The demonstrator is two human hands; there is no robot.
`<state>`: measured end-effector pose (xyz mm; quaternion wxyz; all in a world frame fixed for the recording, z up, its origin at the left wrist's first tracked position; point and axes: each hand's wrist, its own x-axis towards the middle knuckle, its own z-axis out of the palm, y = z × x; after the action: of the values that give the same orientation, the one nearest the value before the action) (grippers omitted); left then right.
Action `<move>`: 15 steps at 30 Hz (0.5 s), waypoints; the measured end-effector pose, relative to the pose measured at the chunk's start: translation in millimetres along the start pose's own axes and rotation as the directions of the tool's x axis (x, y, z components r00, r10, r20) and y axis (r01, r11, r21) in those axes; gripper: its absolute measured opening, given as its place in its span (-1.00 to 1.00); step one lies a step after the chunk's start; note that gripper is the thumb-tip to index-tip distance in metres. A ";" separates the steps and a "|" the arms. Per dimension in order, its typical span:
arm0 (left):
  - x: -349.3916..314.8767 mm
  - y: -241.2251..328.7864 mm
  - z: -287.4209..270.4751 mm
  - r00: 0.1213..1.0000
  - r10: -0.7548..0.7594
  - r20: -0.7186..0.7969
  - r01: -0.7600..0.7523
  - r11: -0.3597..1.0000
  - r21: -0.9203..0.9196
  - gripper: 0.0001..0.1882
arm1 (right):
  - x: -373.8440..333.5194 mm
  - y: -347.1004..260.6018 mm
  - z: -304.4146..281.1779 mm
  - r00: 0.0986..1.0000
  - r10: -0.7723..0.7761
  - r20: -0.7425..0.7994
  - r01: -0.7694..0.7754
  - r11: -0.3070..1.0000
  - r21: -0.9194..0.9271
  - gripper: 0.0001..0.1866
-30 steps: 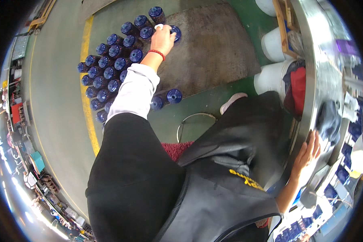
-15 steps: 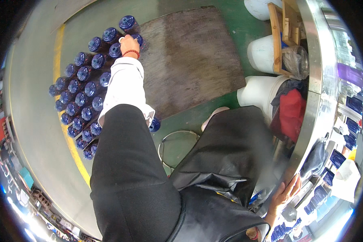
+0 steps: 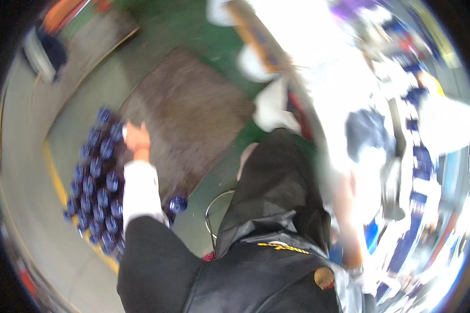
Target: The person applies decorative stickers to a blue ceramic bottle, smoothing each sticker with a green tool and fingers. They rotate the bottle to cover different sides and occasionally dip the tool in water before continuing.
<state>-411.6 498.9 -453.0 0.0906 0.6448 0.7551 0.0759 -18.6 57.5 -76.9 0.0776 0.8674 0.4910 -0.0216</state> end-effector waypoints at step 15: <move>-406.4 257.0 -263.7 0.187 0.906 -0.379 -0.697 -0.149 -0.701 -0.89 | -115.1 348.5 -149.0 0.641 0.405 -0.652 -0.142 0.897 0.418 -0.79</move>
<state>-165.0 138.4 -121.4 0.3787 0.8562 0.0367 0.3495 214.2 -193.3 122.9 -0.2660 0.8692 0.3311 0.2532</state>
